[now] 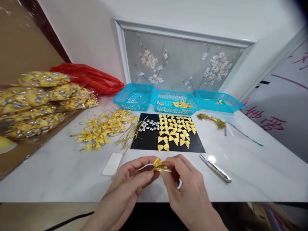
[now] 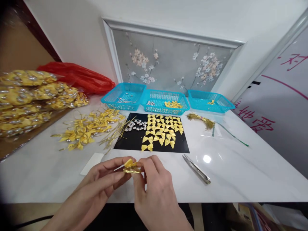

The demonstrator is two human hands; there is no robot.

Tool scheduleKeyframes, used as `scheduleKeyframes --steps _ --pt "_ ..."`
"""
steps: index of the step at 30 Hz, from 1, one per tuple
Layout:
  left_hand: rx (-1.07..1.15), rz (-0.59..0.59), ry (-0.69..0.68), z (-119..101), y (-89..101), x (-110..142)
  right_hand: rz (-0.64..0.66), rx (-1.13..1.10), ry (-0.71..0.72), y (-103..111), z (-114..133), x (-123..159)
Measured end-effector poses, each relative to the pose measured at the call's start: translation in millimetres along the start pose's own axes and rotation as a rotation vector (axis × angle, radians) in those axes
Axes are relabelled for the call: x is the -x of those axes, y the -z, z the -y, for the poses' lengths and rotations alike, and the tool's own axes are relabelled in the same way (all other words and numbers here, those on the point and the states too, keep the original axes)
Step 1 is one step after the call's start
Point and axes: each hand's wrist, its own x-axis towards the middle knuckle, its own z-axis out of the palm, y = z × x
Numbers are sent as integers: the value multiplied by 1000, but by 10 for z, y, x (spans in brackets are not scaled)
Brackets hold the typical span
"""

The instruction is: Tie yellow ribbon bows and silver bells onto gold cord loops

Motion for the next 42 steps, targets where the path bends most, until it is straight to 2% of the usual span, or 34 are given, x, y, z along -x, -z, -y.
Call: scheduleKeyframes --steps 3,8,14,20,23,28,30,35,39,42 --pt "-109 53 -72 6 -14 -11 3 -50 9 -2 15 -8" --pt "-148 17 -139 27 -41 -57 -29 -52 6 0 17 -2" --pt "-269 -5 -190 40 -36 -63 -54 -48 115 -24 14 -13" --pt "-393 -65 -225 0 -99 -68 -29 78 112 -29 1 3" --pt "-430 -8 -235 -29 -114 -66 -21 207 178 12 17 -25" --pt "-352 91 -139 -48 -73 -59 -54 374 291 65 44 -88" --pt "-271 100 -94 -38 -54 -58 -28 327 265 76 36 -94" --pt "-99 88 15 -26 -52 -49 96 33 30 178 2 -102" --pt "-94 71 19 -54 -77 -44 82 -10 8 313 9 -128" --pt "-119 58 -1 -66 -84 -38 131 -32 -4 367 45 -152"
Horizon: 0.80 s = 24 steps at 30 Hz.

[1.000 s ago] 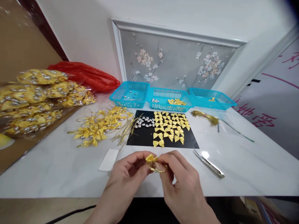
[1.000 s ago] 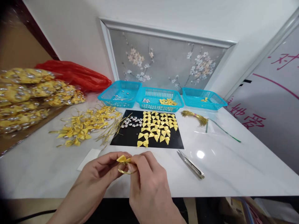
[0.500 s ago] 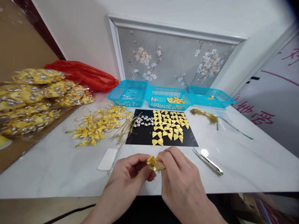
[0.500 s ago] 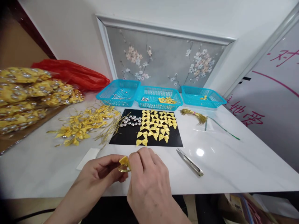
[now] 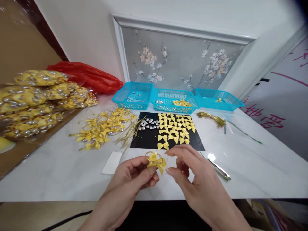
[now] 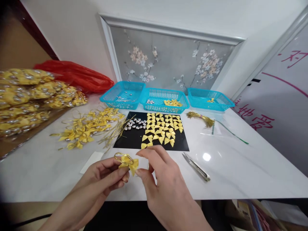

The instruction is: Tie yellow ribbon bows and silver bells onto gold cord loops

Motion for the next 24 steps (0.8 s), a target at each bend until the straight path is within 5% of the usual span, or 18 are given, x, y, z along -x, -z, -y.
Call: scheduleKeyframes --steps 17,24 --pt "-155 -96 -244 12 218 153 172 -100 78 -365 287 -165" --pt "117 -72 -21 -13 303 251 228 -257 -81 -254 231 -294"
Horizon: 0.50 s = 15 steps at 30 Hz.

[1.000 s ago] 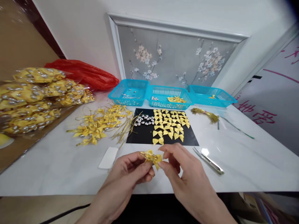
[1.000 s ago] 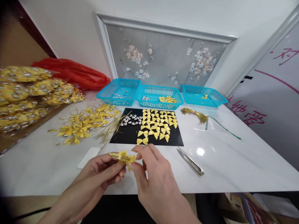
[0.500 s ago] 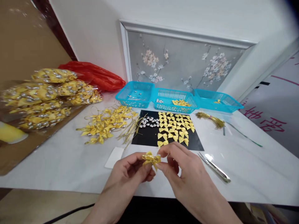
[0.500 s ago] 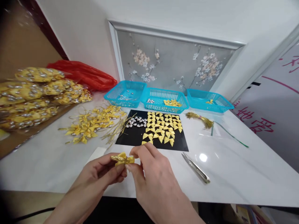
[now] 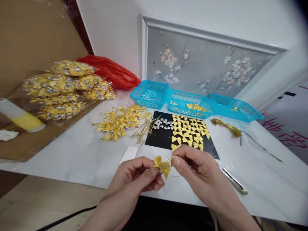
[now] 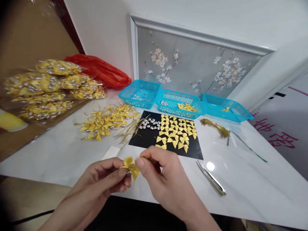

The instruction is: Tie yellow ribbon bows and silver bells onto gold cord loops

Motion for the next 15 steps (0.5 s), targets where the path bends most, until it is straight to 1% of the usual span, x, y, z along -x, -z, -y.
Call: scheduleKeyframes --steps 3,8,11,13,15 --pt "98 3 54 -45 -17 23 7 -79 3 43 -29 -37" --pt "168 -10 111 -77 -47 9 4 -168 -10 31 -47 -92" --pt "171 -17 101 -47 -43 -15 16 -139 -42 14 -69 -109" --pt "156 -25 93 -17 -30 -21 52 -90 -64 0 -78 -120" --pt "134 -68 87 17 -3 -7 100 -34 -66 -17 -73 -157"
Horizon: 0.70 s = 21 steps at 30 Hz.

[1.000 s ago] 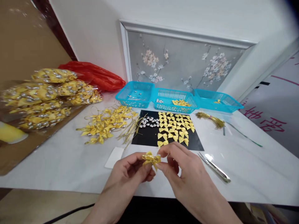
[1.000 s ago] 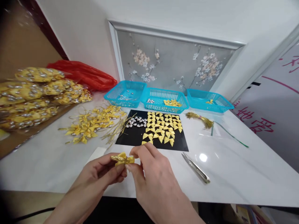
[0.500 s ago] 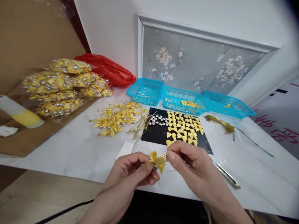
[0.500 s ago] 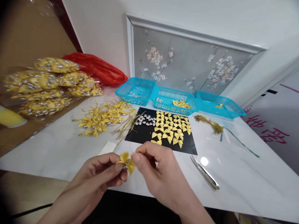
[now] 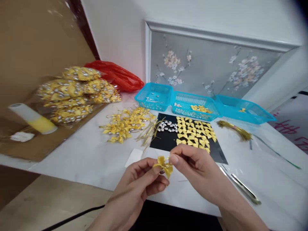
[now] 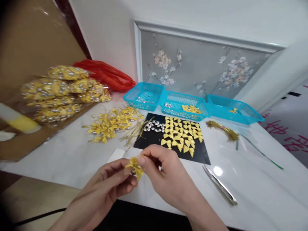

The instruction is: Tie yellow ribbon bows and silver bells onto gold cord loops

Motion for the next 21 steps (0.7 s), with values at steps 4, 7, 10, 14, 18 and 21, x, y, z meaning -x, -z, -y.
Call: scheduleKeyframes --steps 4,7,10,14,18,21 --pt "-9 -185 -119 69 109 75 72 158 66 -68 63 -233" --pt "-18 -276 -239 133 198 149 129 287 136 -196 101 -537" --pt "-22 -296 -314 202 298 189 182 352 175 -381 95 -855" --pt "-31 -159 -292 278 474 181 289 411 227 -651 149 -1137" --pt "-89 -58 -265 328 632 147 369 438 307 -908 398 -1287" --pt "-85 -34 -257 357 695 128 403 477 351 -1117 556 -1436"
